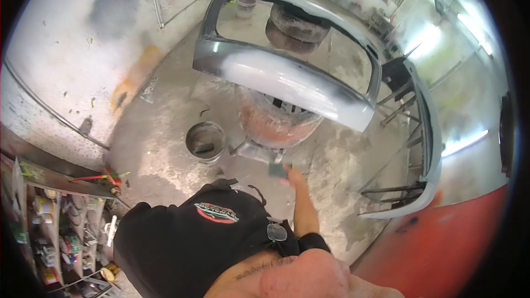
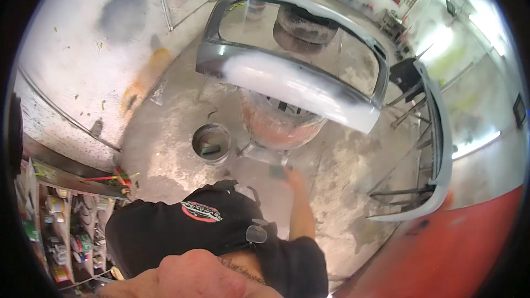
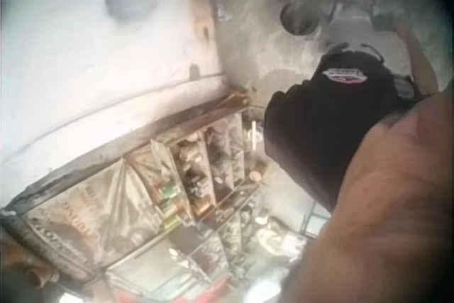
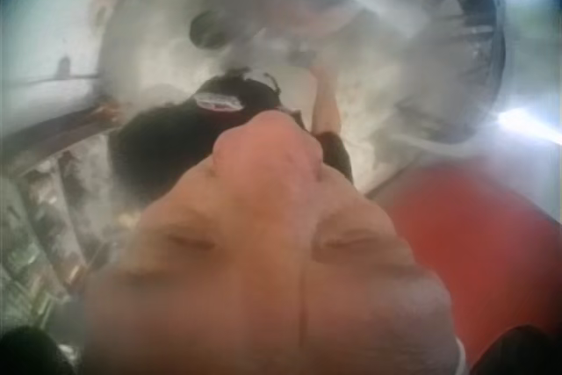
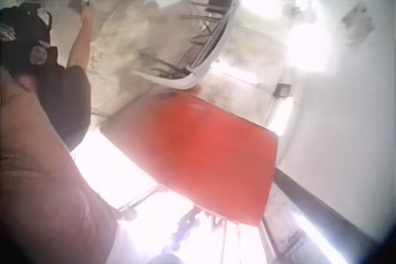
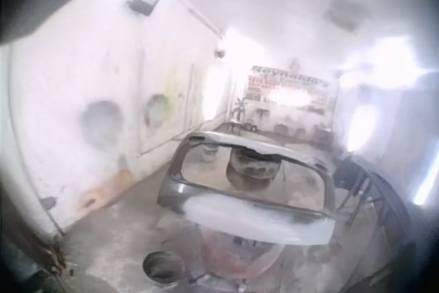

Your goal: The person sands a gray car body panel by hand using a sanding block, frequently dipping a pink cloth into a bucket of water to wet the surface and wipe away debris.

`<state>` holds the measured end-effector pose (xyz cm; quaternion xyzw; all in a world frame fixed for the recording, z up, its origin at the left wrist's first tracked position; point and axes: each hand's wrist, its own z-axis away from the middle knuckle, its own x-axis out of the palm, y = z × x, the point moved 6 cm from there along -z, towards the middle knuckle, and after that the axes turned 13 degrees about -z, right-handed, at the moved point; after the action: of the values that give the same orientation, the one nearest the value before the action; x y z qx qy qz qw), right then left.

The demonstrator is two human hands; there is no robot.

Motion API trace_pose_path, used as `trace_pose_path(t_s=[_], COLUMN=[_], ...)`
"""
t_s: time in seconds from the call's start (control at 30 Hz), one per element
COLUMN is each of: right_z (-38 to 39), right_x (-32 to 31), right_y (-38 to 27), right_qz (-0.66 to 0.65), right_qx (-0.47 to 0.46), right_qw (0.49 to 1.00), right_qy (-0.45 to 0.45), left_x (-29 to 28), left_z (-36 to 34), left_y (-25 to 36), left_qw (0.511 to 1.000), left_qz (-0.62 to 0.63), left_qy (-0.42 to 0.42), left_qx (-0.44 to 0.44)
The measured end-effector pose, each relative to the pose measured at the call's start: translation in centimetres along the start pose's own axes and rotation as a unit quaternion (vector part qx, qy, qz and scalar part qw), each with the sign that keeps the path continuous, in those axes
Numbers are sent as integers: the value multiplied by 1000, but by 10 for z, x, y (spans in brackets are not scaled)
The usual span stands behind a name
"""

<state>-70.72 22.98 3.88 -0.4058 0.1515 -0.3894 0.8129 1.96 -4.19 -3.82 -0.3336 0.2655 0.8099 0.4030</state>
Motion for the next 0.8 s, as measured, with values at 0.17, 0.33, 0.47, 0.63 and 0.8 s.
trace_pose_path(t_s=[0.17, 0.33, 0.47, 0.63, 0.8], right_z=[63, 84, 40, 24, 27], right_x=[263, 369, 398, 425, 456], right_y=[-141, -128, -77, -16, 71], right_qz=[-113, -37, 148, 289, -62], right_qx=[-61, 12, -107, -199, 152], right_qw=[955, 942, 936, 932, 975], right_qy=[-268, -332, -300, -88, -149], left_x=[-2, -48, -58, -38, -14], left_z=[29, 155, 190, 108, 83], left_y=[38, 258, 315, 317, 328], left_qw=[964, 851, 846, 871, 729], left_qz=[239, 246, 177, 52, 18], left_qy=[-49, -275, -237, -37, -267], left_qx=[109, 373, 443, 488, 630])
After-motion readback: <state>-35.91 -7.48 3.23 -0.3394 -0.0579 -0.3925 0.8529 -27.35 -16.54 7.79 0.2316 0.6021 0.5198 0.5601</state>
